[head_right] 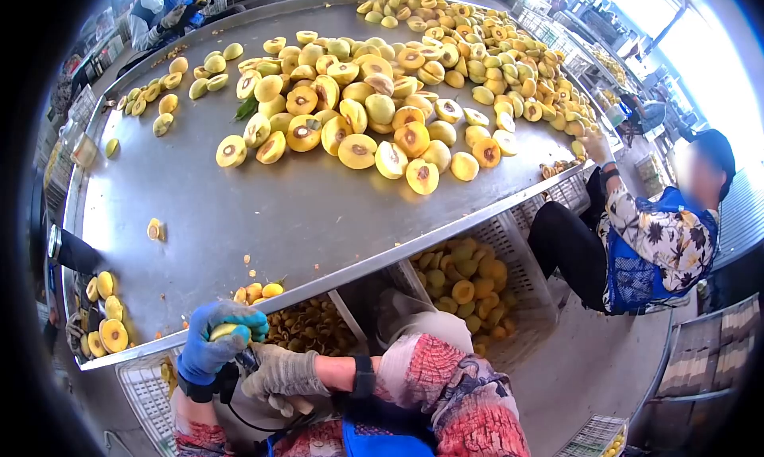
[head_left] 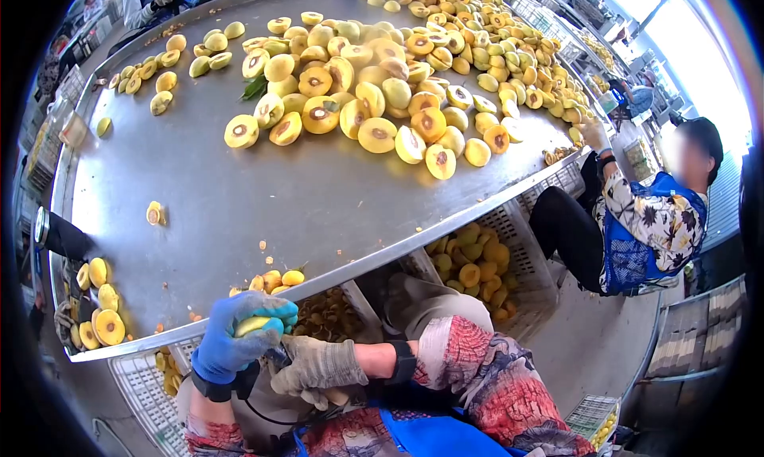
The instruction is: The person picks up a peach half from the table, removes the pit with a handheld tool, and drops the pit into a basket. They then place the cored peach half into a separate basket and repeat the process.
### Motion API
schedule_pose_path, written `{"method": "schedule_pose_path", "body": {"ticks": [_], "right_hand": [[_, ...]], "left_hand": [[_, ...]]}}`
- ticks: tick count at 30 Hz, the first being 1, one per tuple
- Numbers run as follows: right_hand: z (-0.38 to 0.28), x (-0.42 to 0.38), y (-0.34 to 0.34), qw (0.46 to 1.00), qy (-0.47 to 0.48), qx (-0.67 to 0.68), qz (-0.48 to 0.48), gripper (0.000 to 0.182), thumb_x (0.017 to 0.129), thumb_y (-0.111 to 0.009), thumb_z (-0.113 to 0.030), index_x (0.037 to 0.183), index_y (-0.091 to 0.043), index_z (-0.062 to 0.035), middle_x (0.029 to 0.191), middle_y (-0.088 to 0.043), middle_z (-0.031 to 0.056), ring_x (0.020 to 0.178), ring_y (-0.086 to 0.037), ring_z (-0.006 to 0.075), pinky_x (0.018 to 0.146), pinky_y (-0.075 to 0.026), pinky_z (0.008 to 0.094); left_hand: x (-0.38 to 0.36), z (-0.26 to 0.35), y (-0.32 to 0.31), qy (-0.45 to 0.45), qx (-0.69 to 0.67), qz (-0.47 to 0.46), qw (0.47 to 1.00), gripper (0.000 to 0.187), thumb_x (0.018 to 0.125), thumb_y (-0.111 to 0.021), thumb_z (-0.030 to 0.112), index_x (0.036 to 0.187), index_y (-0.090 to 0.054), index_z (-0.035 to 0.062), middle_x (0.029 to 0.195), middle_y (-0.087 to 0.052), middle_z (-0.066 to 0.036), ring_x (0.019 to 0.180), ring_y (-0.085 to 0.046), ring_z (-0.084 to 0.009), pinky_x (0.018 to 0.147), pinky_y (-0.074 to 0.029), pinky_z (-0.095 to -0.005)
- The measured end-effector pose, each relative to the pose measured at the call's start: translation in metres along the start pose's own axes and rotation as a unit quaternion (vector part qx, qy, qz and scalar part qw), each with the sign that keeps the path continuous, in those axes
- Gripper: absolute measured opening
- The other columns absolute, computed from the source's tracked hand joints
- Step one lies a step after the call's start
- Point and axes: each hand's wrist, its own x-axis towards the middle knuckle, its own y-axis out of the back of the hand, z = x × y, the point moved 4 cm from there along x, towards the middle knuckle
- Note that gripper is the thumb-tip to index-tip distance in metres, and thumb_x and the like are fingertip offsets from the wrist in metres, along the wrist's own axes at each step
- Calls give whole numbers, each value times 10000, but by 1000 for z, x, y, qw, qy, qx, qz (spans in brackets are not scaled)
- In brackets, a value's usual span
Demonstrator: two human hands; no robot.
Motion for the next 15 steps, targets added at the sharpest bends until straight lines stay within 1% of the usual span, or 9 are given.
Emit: {"method": "schedule_pose_path", "body": {"ticks": [2, 3, 7, 8, 9, 10, 12, 14, 15], "right_hand": [[-2, -8, -4, 999, -1, 29, -44, 262, 757, -595, -79, 959, -436, -29, 562, -505, 79, 342, -516, 185, 271, -413, 308], [-8, -16, -6, 998, 1, 41, -41, 218, 756, -602, -74, 890, -444, -5, 548, -496, 76, 339, -516, 187, 257, -397, 292], [-12, -28, -5, 991, -3, 58, -118, 196, 765, -635, -115, 766, -484, 11, 521, -499, 75, 341, -521, 185, 257, -386, 270], [-6, -27, -4, 987, 12, 53, -152, 176, 790, -618, -121, 782, -504, 12, 499, -512, 83, 334, -514, 182, 274, -390, 264], [-9, -32, -6, 985, 1, 76, -155, 159, 798, -611, -113, 790, -512, 11, 495, -517, 87, 330, -509, 178, 286, -394, 262], [-15, -36, -6, 982, -9, 98, -160, 143, 806, -604, -106, 797, -520, 9, 490, -522, 90, 327, -503, 175, 298, -397, 261], [-8, -34, -6, 968, -46, 167, -182, 129, 806, -610, -97, 802, -524, -1, 492, -519, 85, 326, -497, 165, 317, -406, 263], [-7, -34, -9, 960, -75, 197, -183, 114, 807, -608, -86, 797, -524, -10, 502, -520, 77, 333, -485, 146, 323, -400, 256], [-5, -33, -9, 955, -75, 212, -193, 115, 796, -621, -76, 807, -518, -26, 511, -503, 69, 332, -461, 137, 308, -370, 254]], "left_hand": [[-2, 4, -2, -10, -1, -30, 999, 294, 790, -706, 128, 1031, -651, -31, 965, -668, -121, 894, -641, -191, 814, -513, -313], [-2, 3, -2, -10, 4, -33, 999, 306, 777, -716, 128, 1034, -654, -27, 983, -670, -132, 915, -643, -202, 821, -516, -320], [-5, 8, -8, -14, -7, -62, 998, 313, 758, -730, 124, 1030, -664, -17, 1005, -669, -137, 924, -636, -208, 818, -510, -311], [-4, 11, -11, -1, -33, -74, 997, 327, 759, -732, 125, 1043, -659, -19, 1009, -667, -134, 910, -633, -202, 815, -509, -310], [-4, 12, -13, -25, -36, -78, 996, 341, 764, -730, 119, 1066, -652, -19, 1032, -657, -129, 890, -629, -187, 809, -511, -305], [-5, 12, -13, -9, -51, -83, 995, 339, 775, -720, 103, 1082, -645, -18, 1055, -646, -126, 903, -622, -179, 808, -512, -297], [-3, 4, -12, -34, -98, -104, 989, 354, 791, -707, 88, 1113, -622, -30, 1082, -633, -122, 966, -607, -182, 842, -503, -299], [-6, 1, -15, -13, -158, -85, 984, 346, 803, -693, 103, 1116, -620, -24, 1084, -635, -117, 967, -612, -189, 868, -495, -322], [-8, 1, -17, -12, -189, -65, 980, 327, 819, -676, 126, 1105, -623, -23, 1076, -639, -120, 961, -615, -192, 868, -495, -325]]}}
